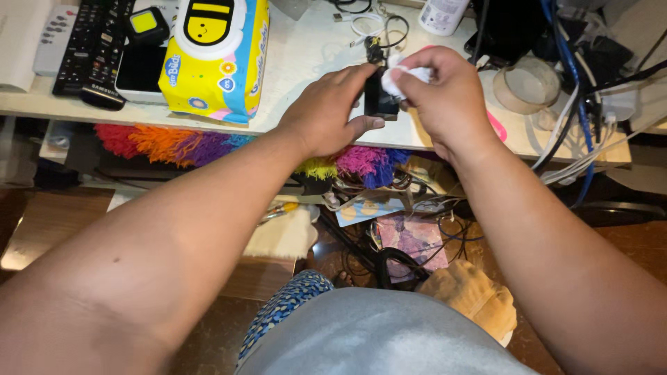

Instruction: The person wipes a power adapter, a charging cable, and a mobile phone with a white cloth, and then cleans the surface of an electronic box.

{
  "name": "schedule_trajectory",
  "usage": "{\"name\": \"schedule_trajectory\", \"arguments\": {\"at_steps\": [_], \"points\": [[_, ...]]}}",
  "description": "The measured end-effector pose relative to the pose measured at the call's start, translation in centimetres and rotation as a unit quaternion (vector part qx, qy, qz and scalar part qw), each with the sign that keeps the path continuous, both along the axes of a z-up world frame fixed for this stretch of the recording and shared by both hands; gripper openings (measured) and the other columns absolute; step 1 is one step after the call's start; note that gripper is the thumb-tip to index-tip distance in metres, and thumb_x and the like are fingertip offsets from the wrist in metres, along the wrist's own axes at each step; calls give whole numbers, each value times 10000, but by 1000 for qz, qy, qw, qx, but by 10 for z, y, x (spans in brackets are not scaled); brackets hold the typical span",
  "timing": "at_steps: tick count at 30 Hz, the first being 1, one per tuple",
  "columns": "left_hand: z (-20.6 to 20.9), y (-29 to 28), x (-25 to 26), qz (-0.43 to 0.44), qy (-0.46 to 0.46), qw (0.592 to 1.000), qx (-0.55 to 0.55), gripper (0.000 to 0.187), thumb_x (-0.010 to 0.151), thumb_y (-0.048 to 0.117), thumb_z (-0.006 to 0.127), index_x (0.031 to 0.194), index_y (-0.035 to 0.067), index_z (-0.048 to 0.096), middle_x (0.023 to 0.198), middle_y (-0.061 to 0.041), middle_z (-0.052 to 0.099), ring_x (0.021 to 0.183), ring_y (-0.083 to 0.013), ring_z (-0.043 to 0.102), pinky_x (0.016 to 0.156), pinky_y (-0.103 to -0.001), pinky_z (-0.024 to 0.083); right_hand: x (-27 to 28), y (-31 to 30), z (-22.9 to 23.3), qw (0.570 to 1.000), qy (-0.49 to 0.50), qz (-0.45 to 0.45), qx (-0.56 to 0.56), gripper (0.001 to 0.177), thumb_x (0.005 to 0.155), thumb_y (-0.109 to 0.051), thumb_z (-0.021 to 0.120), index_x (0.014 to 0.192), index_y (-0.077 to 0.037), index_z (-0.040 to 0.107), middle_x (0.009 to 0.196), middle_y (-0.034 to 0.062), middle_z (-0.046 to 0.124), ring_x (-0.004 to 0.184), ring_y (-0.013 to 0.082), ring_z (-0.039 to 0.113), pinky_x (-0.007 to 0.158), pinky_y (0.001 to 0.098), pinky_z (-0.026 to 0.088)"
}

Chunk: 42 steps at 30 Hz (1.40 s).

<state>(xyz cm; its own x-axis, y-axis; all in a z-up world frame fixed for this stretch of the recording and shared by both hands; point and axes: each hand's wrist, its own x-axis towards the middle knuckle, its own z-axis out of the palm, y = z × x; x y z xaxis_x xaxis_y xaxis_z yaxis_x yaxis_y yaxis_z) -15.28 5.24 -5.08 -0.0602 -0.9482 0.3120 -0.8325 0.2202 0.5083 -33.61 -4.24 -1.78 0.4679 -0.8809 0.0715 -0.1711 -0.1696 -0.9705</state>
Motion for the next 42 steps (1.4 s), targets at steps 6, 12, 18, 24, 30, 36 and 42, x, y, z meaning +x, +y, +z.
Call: {"name": "schedule_trajectory", "arguments": {"at_steps": [6,12,18,24,30,36,42], "points": [[23,7,-20,40,145,988,-35,841,831,448,846,1457,41,458,1240,-160,640,959,-239,680,845,-367,571,-34,17,15,978,-177,93,-54,175,1017,-16,741,1153,-38,632,1068,23,682,991,114,677,913,259,571],[66,27,-55,-3,200,959,-200,733,835,369,892,1369,17,534,1219,-146,663,1012,-233,688,920,-351,583,-65,57,85,983,-153,23,-103,218,1001,-10,737,1196,5,642,1127,62,702,999,99,683,945,234,569],[120,50,-62,-22,180,958,-224,727,858,289,930,1412,31,538,1232,-130,667,972,-186,722,878,-306,616,-72,89,135,975,-114,40,-187,324,955,73,772,1228,14,607,1164,62,684,1053,95,670,985,233,571],[155,58,-73,-15,238,948,-210,698,779,186,918,1350,38,546,1182,-95,693,873,-116,721,753,-283,599,-77,95,155,959,-211,86,-169,306,1015,110,763,1245,12,588,1165,104,684,1060,126,702,1010,253,604],[168,57,-71,-89,302,933,-174,702,871,83,904,1437,17,493,1260,-75,679,973,-101,740,806,-247,650,-95,96,163,956,-245,80,-139,246,1005,26,695,1221,-22,587,1171,81,694,1034,112,705,928,254,603],[165,53,-91,-133,385,906,-116,693,865,13,766,1475,20,436,1251,-80,679,1043,-107,757,878,-256,674,-102,96,137,965,-212,33,-154,240,1082,10,727,1296,32,621,1158,113,703,957,113,663,897,247,569],[160,63,-103,-114,289,936,-165,735,848,127,887,1428,3,451,1241,-104,667,1106,-124,678,940,-283,603,-102,88,111,953,-284,66,-89,229,1071,-28,692,1276,-8,592,1194,94,703,1064,139,678,963,288,581]]}}
